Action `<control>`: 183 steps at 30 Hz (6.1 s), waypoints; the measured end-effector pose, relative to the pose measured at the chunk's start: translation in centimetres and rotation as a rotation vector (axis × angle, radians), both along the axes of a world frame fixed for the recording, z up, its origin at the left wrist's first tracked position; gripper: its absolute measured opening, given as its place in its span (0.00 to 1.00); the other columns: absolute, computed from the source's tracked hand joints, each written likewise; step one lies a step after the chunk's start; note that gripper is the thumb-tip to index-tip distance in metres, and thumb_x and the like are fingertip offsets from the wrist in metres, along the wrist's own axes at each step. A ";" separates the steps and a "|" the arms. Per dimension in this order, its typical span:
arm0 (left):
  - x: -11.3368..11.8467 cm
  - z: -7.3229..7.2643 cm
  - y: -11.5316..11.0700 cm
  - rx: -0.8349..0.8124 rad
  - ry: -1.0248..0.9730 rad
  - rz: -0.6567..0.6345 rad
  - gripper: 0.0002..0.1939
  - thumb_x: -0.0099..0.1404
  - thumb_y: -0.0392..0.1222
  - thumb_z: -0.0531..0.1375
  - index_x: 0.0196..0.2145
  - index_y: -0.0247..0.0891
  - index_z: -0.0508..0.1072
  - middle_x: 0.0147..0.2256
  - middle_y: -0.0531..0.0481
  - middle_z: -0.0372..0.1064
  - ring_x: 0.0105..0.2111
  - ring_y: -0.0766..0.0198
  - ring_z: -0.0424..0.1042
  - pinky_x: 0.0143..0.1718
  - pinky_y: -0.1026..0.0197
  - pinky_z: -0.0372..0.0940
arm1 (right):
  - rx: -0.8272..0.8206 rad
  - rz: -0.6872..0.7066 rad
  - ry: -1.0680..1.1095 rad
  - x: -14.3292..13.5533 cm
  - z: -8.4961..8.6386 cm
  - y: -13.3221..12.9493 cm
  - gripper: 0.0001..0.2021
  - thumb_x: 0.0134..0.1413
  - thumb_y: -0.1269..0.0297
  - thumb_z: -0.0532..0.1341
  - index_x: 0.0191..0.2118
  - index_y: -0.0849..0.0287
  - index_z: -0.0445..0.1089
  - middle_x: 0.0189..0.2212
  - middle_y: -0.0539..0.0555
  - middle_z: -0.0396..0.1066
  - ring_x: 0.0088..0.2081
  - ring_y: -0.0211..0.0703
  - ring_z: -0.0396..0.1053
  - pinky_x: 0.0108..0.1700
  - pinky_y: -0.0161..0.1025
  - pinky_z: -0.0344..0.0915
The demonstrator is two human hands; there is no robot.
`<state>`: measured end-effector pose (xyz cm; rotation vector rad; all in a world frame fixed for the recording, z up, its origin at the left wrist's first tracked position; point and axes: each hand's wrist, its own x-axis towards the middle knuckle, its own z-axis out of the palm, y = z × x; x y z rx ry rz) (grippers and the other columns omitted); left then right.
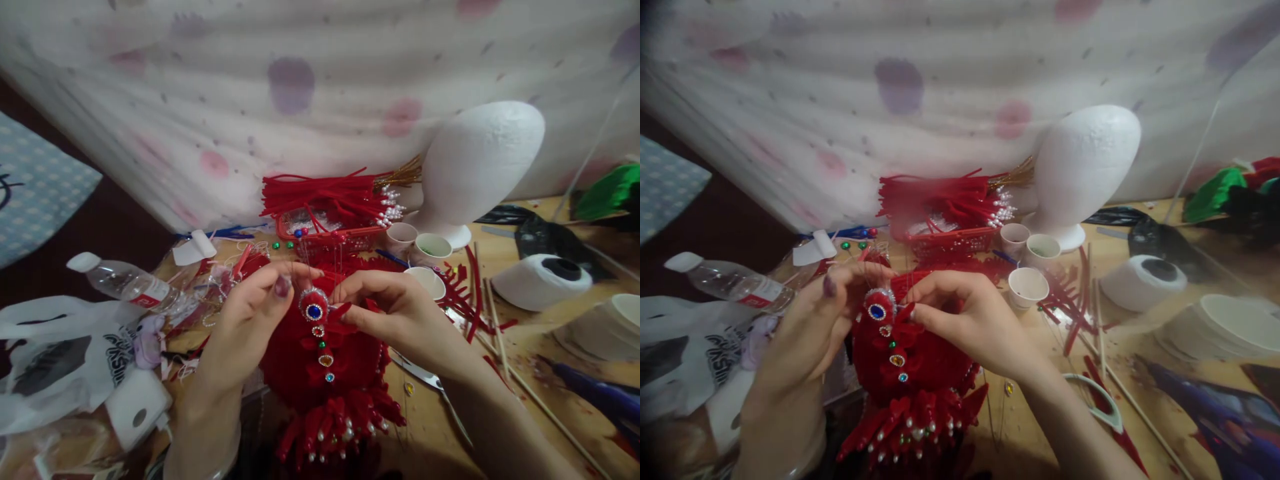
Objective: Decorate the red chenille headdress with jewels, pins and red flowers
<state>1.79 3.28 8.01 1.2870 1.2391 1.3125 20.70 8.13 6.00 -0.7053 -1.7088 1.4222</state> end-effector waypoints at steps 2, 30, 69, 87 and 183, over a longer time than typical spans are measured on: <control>0.1 -0.1 -1.1 0.010 0.044 0.038 0.23 0.57 0.55 0.69 0.46 0.43 0.75 0.45 0.49 0.74 0.48 0.56 0.72 0.48 0.61 0.67 | -0.017 0.010 0.015 0.0 0.1 0.0 0.02 0.52 0.67 0.67 0.31 0.59 0.76 0.28 0.49 0.76 0.29 0.36 0.71 0.31 0.32 0.66; 2.4 -1.3 -4.1 -0.174 0.216 0.016 0.43 0.58 0.32 0.64 0.65 0.48 0.48 0.62 0.44 0.62 0.62 0.51 0.64 0.57 0.55 0.67 | -0.052 0.060 0.093 -0.2 0.0 0.2 0.02 0.53 0.69 0.65 0.30 0.60 0.75 0.24 0.46 0.72 0.25 0.32 0.66 0.28 0.30 0.62; 2.5 -2.7 -4.3 -0.067 0.243 0.079 0.44 0.55 0.31 0.62 0.66 0.47 0.49 0.64 0.39 0.57 0.64 0.42 0.57 0.61 0.38 0.60 | -0.100 0.031 0.032 -0.2 -0.2 0.5 0.06 0.52 0.62 0.66 0.33 0.59 0.75 0.29 0.51 0.77 0.30 0.36 0.71 0.33 0.33 0.67; 2.6 -3.2 -4.1 -0.041 0.304 0.076 0.44 0.54 0.33 0.61 0.65 0.46 0.48 0.66 0.38 0.50 0.66 0.44 0.52 0.65 0.36 0.49 | -0.044 -0.015 -0.042 -0.3 -1.2 1.0 0.14 0.49 0.52 0.69 0.29 0.59 0.77 0.28 0.51 0.70 0.30 0.38 0.65 0.33 0.36 0.60; 1.3 -5.2 -5.0 0.112 0.248 0.182 0.34 0.55 0.38 0.70 0.56 0.52 0.64 0.55 0.47 0.65 0.55 0.50 0.68 0.61 0.44 0.59 | -0.182 0.222 -0.008 0.9 -0.6 1.3 0.13 0.49 0.72 0.71 0.42 0.52 0.77 0.33 0.49 0.79 0.34 0.34 0.75 0.36 0.28 0.72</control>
